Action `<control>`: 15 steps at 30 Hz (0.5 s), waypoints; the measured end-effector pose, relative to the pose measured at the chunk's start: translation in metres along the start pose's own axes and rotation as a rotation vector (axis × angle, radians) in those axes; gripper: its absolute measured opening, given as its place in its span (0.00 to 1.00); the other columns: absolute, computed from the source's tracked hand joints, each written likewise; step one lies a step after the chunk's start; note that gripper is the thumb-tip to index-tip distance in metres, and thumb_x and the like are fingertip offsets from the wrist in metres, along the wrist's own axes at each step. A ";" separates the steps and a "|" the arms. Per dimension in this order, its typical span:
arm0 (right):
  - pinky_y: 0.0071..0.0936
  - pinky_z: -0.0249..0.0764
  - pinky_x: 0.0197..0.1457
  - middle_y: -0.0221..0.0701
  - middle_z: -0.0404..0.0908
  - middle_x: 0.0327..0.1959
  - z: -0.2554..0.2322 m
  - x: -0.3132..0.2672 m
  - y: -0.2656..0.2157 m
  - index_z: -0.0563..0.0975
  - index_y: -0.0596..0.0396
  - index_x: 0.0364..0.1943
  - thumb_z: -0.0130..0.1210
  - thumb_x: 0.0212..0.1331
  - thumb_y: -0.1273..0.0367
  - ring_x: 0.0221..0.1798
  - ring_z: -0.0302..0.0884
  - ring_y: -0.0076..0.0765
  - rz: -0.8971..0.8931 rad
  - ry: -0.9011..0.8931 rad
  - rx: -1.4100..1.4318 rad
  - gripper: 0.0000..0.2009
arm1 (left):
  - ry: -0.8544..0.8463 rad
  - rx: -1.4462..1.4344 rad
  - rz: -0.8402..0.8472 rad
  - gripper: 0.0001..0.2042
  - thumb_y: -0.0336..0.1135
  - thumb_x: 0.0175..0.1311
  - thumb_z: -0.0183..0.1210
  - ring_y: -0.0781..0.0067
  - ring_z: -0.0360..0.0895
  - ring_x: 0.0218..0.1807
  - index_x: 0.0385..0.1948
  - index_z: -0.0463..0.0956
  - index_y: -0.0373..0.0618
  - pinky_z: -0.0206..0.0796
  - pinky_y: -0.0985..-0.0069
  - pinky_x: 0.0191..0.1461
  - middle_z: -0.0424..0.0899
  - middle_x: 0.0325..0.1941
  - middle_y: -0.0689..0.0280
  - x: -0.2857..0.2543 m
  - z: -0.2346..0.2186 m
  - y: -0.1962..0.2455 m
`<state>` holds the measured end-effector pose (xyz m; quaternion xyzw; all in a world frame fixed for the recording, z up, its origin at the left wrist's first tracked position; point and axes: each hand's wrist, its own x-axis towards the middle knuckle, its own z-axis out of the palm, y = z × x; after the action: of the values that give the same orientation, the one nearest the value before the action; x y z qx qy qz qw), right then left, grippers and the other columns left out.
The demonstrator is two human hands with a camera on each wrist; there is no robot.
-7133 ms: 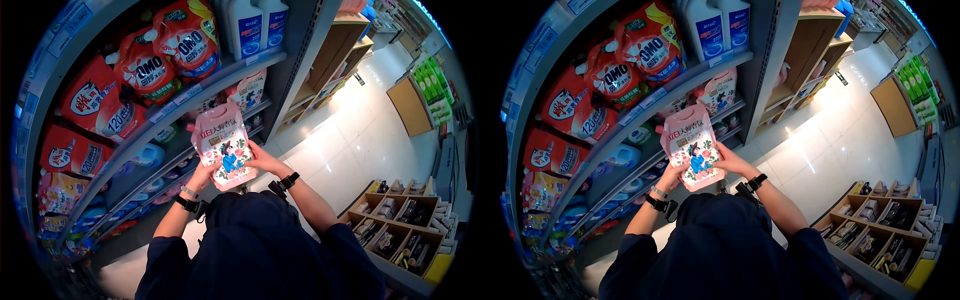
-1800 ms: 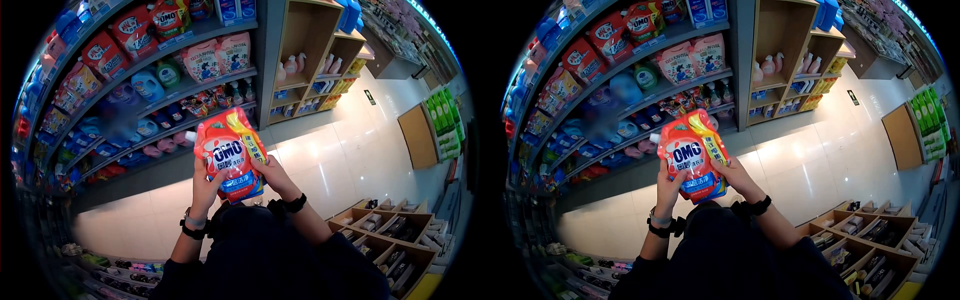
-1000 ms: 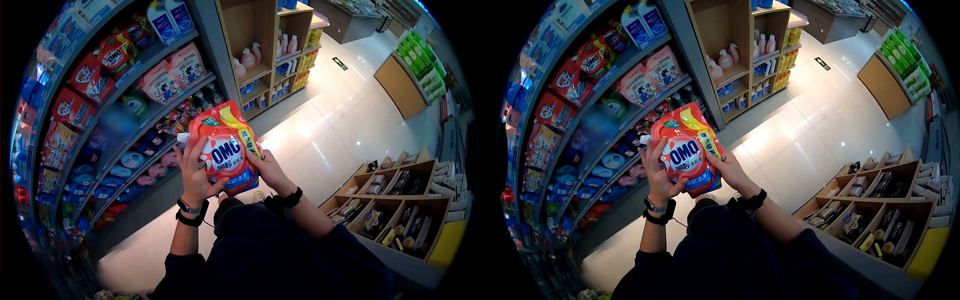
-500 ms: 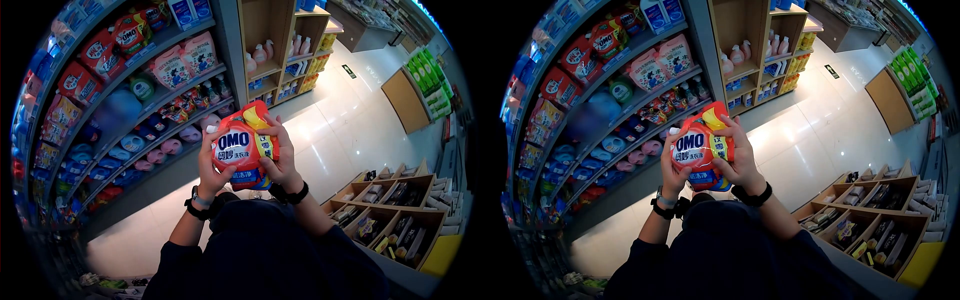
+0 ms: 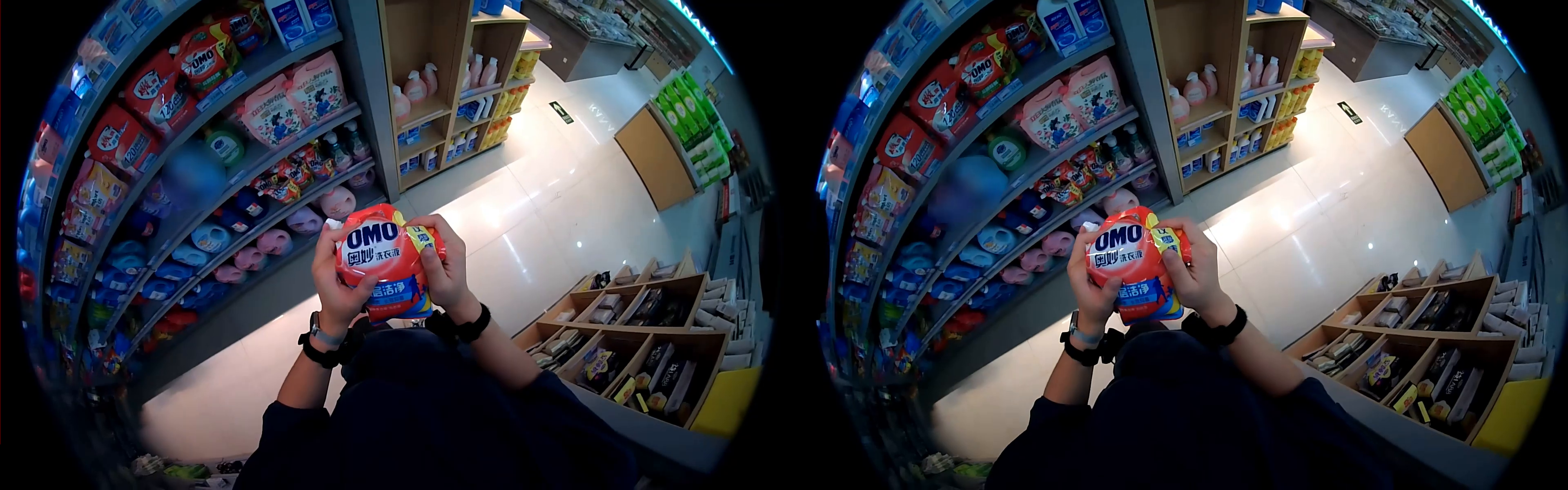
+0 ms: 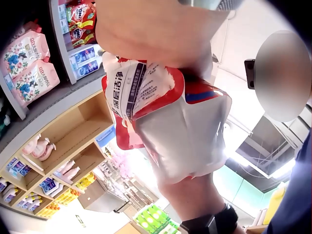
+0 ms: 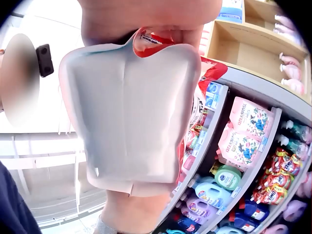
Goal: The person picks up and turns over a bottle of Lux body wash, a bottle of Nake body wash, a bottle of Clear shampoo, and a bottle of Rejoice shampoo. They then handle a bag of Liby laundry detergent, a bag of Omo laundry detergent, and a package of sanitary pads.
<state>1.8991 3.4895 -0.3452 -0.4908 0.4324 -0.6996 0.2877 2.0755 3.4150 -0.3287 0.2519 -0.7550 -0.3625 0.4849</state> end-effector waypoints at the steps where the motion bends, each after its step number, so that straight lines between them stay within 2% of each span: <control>1: 0.23 0.76 0.45 0.39 0.82 0.40 0.002 0.002 -0.001 0.73 0.63 0.50 0.52 0.68 0.60 0.41 0.81 0.29 0.000 -0.019 0.021 0.19 | 0.012 0.008 0.012 0.31 0.63 0.54 0.64 0.57 0.77 0.52 0.36 0.83 0.35 0.46 0.47 0.75 0.79 0.48 0.57 0.001 -0.003 0.001; 5: 0.23 0.76 0.46 0.40 0.81 0.42 0.006 0.002 0.000 0.73 0.63 0.52 0.52 0.67 0.58 0.43 0.81 0.30 0.035 -0.048 0.066 0.20 | 0.038 0.028 -0.014 0.34 0.65 0.52 0.64 0.57 0.76 0.52 0.39 0.81 0.35 0.44 0.47 0.76 0.79 0.47 0.58 -0.004 -0.010 0.005; 6: 0.23 0.76 0.47 0.40 0.81 0.42 0.007 0.002 -0.006 0.72 0.64 0.52 0.53 0.67 0.57 0.44 0.81 0.30 -0.005 -0.067 0.044 0.22 | 0.056 0.033 -0.036 0.35 0.66 0.52 0.64 0.56 0.76 0.52 0.41 0.80 0.34 0.43 0.46 0.76 0.79 0.47 0.58 -0.007 -0.011 0.008; 8: 0.24 0.76 0.50 0.40 0.80 0.44 0.016 0.002 -0.033 0.72 0.66 0.52 0.54 0.64 0.52 0.45 0.80 0.32 -0.069 -0.077 0.053 0.27 | 0.106 0.065 0.023 0.40 0.69 0.49 0.64 0.57 0.77 0.53 0.46 0.79 0.34 0.41 0.47 0.77 0.79 0.50 0.58 -0.017 -0.018 0.018; 10: 0.25 0.76 0.50 0.41 0.80 0.44 0.016 0.000 -0.048 0.72 0.67 0.52 0.54 0.64 0.51 0.46 0.80 0.34 -0.313 -0.162 0.004 0.29 | 0.144 -0.016 0.110 0.39 0.68 0.48 0.66 0.58 0.77 0.54 0.46 0.79 0.34 0.43 0.51 0.78 0.79 0.52 0.57 -0.023 -0.028 0.043; 11: 0.27 0.77 0.51 0.43 0.80 0.45 0.020 -0.001 -0.048 0.72 0.67 0.52 0.54 0.63 0.49 0.45 0.81 0.34 -0.377 -0.179 0.097 0.30 | 0.158 -0.135 0.134 0.41 0.67 0.45 0.69 0.62 0.77 0.54 0.47 0.78 0.33 0.41 0.57 0.79 0.79 0.53 0.57 -0.020 -0.027 0.053; 12: 0.27 0.77 0.51 0.43 0.80 0.45 0.022 0.003 -0.049 0.72 0.67 0.52 0.54 0.63 0.49 0.45 0.81 0.34 -0.366 -0.185 0.104 0.30 | 0.164 -0.129 0.122 0.41 0.67 0.45 0.69 0.62 0.77 0.54 0.47 0.78 0.33 0.41 0.57 0.79 0.79 0.53 0.57 -0.018 -0.031 0.050; 14: 0.29 0.76 0.54 0.43 0.80 0.47 0.024 0.023 -0.046 0.73 0.67 0.52 0.54 0.62 0.46 0.46 0.81 0.34 0.078 -0.137 0.056 0.32 | 0.094 -0.004 -0.261 0.42 0.66 0.39 0.72 0.63 0.78 0.55 0.48 0.78 0.35 0.39 0.58 0.79 0.79 0.53 0.58 -0.006 -0.039 0.042; 15: 0.29 0.76 0.54 0.43 0.80 0.47 0.034 0.031 -0.045 0.73 0.66 0.52 0.54 0.61 0.44 0.46 0.81 0.34 0.197 -0.096 0.104 0.33 | 0.171 -0.205 -0.440 0.39 0.65 0.42 0.72 0.60 0.77 0.56 0.45 0.79 0.36 0.41 0.55 0.78 0.79 0.53 0.57 0.004 -0.031 0.056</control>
<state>1.9212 3.4735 -0.2873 -0.4634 0.4272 -0.6651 0.4005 2.1008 3.4363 -0.2737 0.3894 -0.5978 -0.5111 0.4794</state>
